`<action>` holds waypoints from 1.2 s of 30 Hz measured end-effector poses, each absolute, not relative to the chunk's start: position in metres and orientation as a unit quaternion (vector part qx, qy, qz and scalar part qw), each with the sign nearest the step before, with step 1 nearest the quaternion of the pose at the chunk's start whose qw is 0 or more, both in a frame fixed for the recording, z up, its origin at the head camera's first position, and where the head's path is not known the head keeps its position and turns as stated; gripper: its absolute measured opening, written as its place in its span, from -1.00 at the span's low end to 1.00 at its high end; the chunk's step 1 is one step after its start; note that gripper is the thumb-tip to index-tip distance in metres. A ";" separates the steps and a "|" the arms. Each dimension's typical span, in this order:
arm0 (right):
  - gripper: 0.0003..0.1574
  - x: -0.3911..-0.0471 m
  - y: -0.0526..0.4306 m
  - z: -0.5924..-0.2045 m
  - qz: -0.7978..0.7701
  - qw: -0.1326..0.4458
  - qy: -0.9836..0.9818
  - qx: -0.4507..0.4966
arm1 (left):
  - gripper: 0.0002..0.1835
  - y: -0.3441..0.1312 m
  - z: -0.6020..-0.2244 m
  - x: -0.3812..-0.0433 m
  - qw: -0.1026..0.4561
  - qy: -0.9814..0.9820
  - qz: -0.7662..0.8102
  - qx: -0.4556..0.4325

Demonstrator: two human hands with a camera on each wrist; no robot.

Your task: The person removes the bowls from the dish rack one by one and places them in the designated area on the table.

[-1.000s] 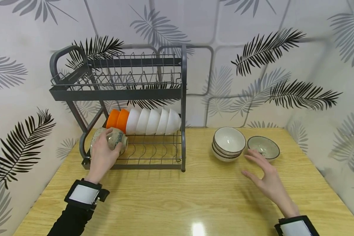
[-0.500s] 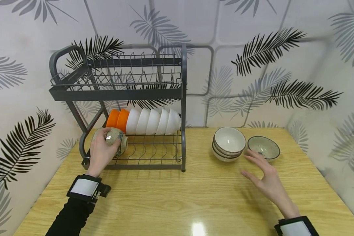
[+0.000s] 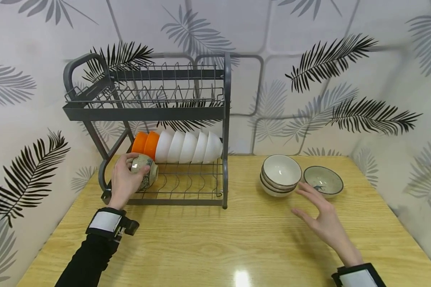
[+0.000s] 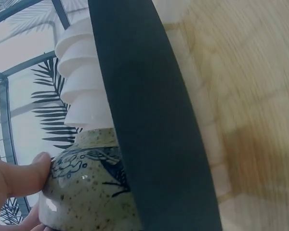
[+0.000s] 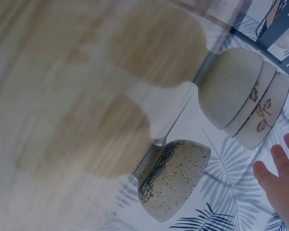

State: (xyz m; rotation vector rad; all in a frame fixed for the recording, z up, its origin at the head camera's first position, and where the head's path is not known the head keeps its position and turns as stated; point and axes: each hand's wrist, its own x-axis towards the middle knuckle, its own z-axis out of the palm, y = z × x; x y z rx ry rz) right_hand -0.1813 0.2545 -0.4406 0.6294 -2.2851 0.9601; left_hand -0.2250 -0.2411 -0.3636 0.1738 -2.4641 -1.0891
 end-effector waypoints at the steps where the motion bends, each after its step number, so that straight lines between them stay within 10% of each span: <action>1: -0.28 -0.181 0.254 -0.440 0.361 0.288 -0.855 0.236 | -0.46 -0.240 -0.364 -0.225 0.222 -0.889 -0.396 0.064; 36: -0.40 -0.170 0.248 -0.428 0.410 0.191 -0.872 0.189 | -0.48 -0.216 -0.354 -0.197 0.153 -0.849 -0.505 -0.035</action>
